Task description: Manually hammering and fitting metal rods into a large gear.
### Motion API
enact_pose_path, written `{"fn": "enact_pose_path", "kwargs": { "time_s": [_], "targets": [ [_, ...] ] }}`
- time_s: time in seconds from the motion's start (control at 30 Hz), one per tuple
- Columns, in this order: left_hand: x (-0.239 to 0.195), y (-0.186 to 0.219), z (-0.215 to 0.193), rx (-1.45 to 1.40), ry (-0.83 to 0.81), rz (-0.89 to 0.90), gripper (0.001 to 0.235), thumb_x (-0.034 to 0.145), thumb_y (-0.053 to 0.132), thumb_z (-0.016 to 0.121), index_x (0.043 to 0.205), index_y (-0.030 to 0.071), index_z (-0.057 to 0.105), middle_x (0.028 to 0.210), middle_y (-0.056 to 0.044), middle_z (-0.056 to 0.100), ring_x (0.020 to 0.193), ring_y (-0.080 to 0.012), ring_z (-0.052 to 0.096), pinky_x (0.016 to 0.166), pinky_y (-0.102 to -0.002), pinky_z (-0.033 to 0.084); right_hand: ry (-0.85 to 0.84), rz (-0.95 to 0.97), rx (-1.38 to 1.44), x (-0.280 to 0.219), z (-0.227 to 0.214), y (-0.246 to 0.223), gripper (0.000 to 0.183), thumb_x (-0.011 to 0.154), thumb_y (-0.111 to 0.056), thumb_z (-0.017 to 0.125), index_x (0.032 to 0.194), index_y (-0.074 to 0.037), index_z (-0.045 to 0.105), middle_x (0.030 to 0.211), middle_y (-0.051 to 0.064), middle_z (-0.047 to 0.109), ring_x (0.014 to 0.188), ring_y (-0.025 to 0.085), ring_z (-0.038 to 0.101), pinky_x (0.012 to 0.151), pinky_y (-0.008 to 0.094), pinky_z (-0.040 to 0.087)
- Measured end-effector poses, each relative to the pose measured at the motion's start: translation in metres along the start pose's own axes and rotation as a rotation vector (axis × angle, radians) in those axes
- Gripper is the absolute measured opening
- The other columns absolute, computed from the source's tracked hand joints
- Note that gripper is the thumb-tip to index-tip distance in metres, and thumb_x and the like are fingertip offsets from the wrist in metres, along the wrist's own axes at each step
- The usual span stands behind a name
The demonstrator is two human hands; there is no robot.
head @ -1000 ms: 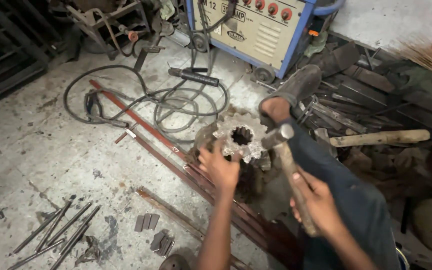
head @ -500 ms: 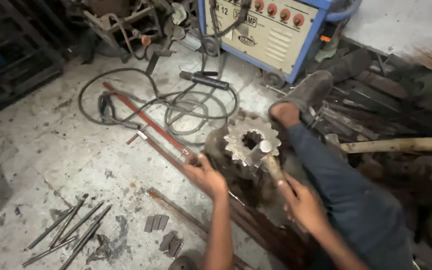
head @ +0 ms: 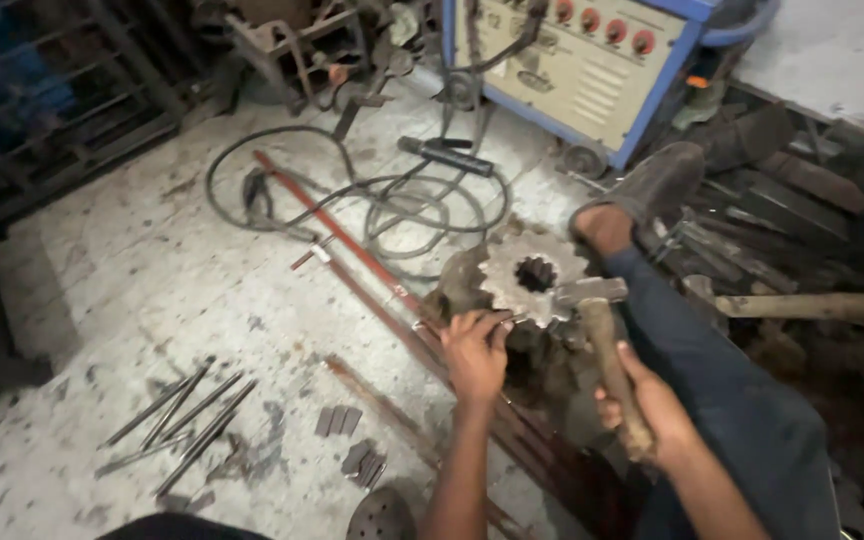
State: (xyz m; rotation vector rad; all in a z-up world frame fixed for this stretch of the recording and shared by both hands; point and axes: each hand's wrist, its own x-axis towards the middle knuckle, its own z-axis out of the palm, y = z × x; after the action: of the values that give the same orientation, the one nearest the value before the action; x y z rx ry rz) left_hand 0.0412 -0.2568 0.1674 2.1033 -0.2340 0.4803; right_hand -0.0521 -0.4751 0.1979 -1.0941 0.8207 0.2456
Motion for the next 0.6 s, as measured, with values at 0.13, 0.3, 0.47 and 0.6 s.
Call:
{"fn": "enact_pose_path", "kwargs": {
  "time_s": [0.13, 0.3, 0.47, 0.6],
  "targets": [
    [-0.024, -0.057, -0.014, -0.267, 0.227, -0.287, 0.015, 0.088, 0.013, 0.076, 0.102, 0.01, 0.077, 0.092, -0.009, 0.074, 0.087, -0.0253, 0.068, 0.082, -0.038, 0.052, -0.24, 0.074, 0.041, 0.029, -0.008, 0.002, 0.056, 0.101, -0.057, 0.044, 0.141, -0.019, 0.057, 0.072, 0.003, 0.05, 0.048, 0.009, 0.041, 0.041, 0.023, 0.037],
    [-0.075, -0.177, -0.058, -0.179, 0.571, -0.787, 0.028, 0.09, -0.002, 0.062, 0.103, 0.008, 0.084, 0.083, -0.013, 0.078, 0.074, -0.018, 0.071, 0.07, -0.035, 0.055, -0.296, 0.029, -0.103, 0.018, 0.036, -0.005, 0.058, 0.103, -0.056, 0.039, 0.143, -0.019, 0.057, 0.072, 0.004, 0.05, 0.05, 0.011, 0.042, 0.044, 0.026, 0.039],
    [-0.105, -0.196, -0.139, -0.161, 0.654, -0.781, 0.019, 0.085, 0.001, 0.071, 0.103, 0.002, 0.079, 0.083, -0.011, 0.079, 0.072, -0.0173, 0.071, 0.07, -0.032, 0.054, -0.262, -0.056, -0.212, 0.018, 0.046, -0.001, 0.059, 0.104, -0.056, 0.039, 0.141, -0.014, 0.059, 0.071, 0.005, 0.054, 0.053, 0.014, 0.046, 0.046, 0.029, 0.04],
    [-0.12, -0.242, -0.135, -0.08, 0.536, -0.804, 0.017, 0.084, 0.005, 0.077, 0.101, 0.0, 0.079, 0.088, -0.015, 0.08, 0.074, -0.0176, 0.072, 0.072, -0.031, 0.053, -0.256, -0.073, -0.249, 0.019, 0.043, 0.003, 0.059, 0.105, -0.055, 0.039, 0.141, -0.014, 0.06, 0.072, 0.005, 0.055, 0.054, 0.013, 0.046, 0.047, 0.028, 0.04]
  ]
}}
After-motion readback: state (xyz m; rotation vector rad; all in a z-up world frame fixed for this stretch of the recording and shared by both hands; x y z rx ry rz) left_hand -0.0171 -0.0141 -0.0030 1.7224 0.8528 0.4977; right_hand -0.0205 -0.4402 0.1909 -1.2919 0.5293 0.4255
